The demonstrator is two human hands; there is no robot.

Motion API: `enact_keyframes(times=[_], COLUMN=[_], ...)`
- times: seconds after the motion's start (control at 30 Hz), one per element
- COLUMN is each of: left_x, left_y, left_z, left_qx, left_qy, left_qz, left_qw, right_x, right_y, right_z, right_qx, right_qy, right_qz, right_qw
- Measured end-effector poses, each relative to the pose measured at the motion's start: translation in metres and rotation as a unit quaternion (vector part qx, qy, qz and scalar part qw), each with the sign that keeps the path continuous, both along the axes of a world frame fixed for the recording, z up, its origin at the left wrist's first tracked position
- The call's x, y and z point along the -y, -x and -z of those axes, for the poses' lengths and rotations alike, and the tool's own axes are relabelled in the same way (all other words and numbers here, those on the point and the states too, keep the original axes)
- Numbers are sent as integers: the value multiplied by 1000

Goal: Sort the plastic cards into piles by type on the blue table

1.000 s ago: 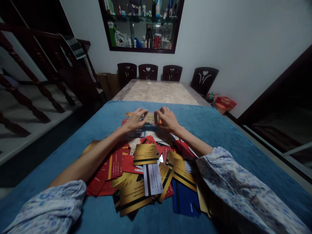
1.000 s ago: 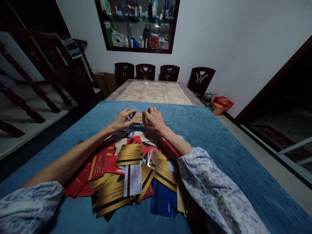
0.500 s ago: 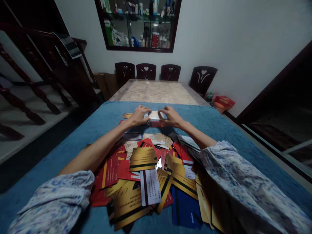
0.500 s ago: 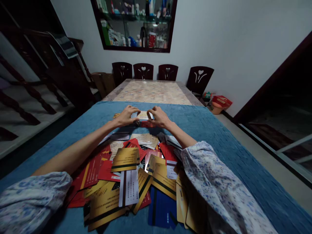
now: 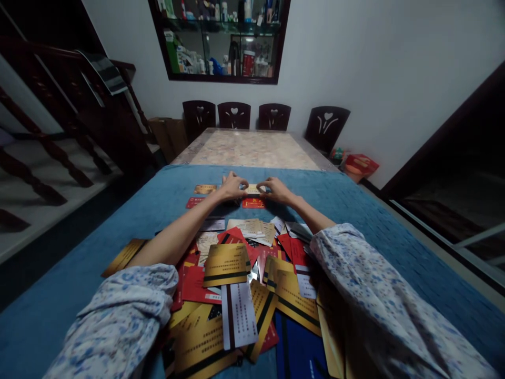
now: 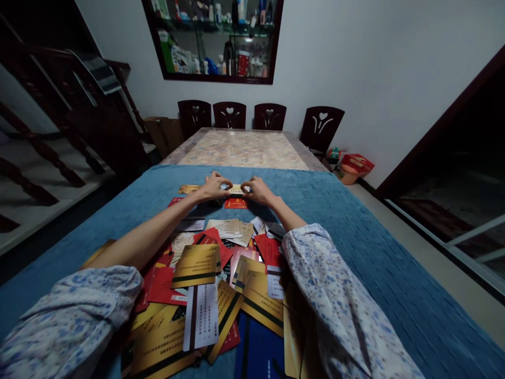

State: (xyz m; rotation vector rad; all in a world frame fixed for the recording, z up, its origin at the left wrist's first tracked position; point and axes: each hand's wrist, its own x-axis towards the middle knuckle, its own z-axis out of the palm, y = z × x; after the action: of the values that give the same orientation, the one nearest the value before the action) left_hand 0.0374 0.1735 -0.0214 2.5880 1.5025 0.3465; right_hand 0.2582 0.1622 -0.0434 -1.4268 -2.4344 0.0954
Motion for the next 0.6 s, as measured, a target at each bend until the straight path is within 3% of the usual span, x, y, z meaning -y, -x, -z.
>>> enact_keyframes(times=[0.6], left_x=[-3], left_y=[-9], left_z=[4], left_qx=[-41], left_qy=[17], left_qz=[-11], left_qw=[999], right_x=[-14], right_y=[3], right_z=[6], right_qx=[16], right_qy=[47], right_qz=[30], right_qw=[998])
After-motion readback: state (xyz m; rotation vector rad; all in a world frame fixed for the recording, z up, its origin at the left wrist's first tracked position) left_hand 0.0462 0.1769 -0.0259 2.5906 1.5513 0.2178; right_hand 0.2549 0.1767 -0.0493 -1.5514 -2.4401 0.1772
